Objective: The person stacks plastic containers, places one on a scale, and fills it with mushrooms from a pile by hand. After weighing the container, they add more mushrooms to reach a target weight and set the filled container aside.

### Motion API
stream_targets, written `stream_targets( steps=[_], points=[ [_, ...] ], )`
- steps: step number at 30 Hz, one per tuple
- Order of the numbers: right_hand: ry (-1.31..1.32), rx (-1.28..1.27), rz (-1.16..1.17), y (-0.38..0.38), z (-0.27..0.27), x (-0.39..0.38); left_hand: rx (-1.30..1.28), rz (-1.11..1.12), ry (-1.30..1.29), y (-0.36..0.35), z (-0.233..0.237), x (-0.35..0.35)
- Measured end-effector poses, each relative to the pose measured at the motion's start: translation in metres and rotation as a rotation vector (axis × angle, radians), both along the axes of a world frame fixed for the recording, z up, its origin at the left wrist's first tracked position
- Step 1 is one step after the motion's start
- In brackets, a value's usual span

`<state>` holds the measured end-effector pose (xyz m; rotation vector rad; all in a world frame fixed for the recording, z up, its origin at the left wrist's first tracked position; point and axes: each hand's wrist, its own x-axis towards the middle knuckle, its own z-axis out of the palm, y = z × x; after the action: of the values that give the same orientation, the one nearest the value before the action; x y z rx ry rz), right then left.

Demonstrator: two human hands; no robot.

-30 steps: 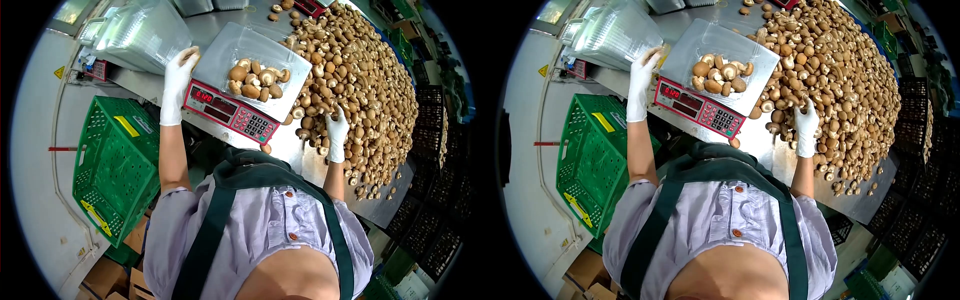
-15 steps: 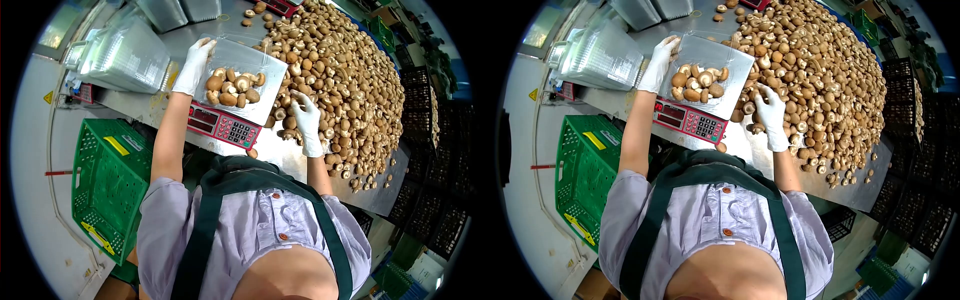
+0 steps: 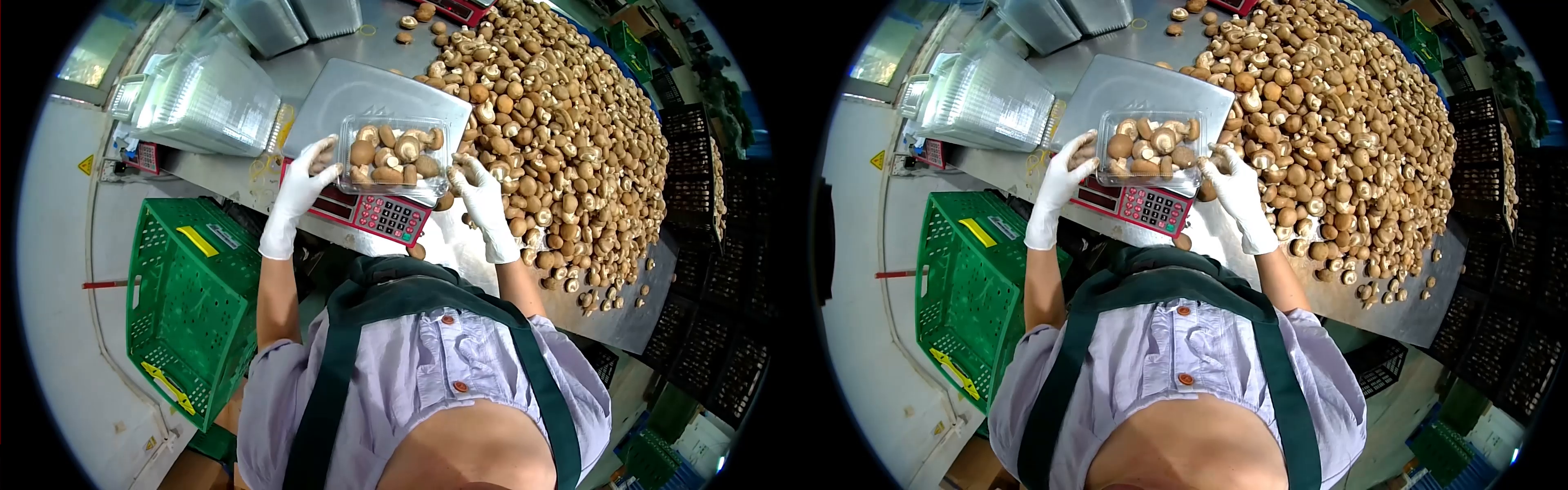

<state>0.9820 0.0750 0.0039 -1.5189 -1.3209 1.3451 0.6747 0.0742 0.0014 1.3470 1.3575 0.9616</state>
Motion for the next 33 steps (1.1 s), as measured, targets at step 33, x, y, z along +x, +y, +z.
stream_targets(
  steps=[33],
  points=[
    [-0.172, 0.332, 0.172, -0.025, -0.007, 0.012, 0.151, 0.172, 0.011, -0.067, -0.012, 0.049]
  ],
)
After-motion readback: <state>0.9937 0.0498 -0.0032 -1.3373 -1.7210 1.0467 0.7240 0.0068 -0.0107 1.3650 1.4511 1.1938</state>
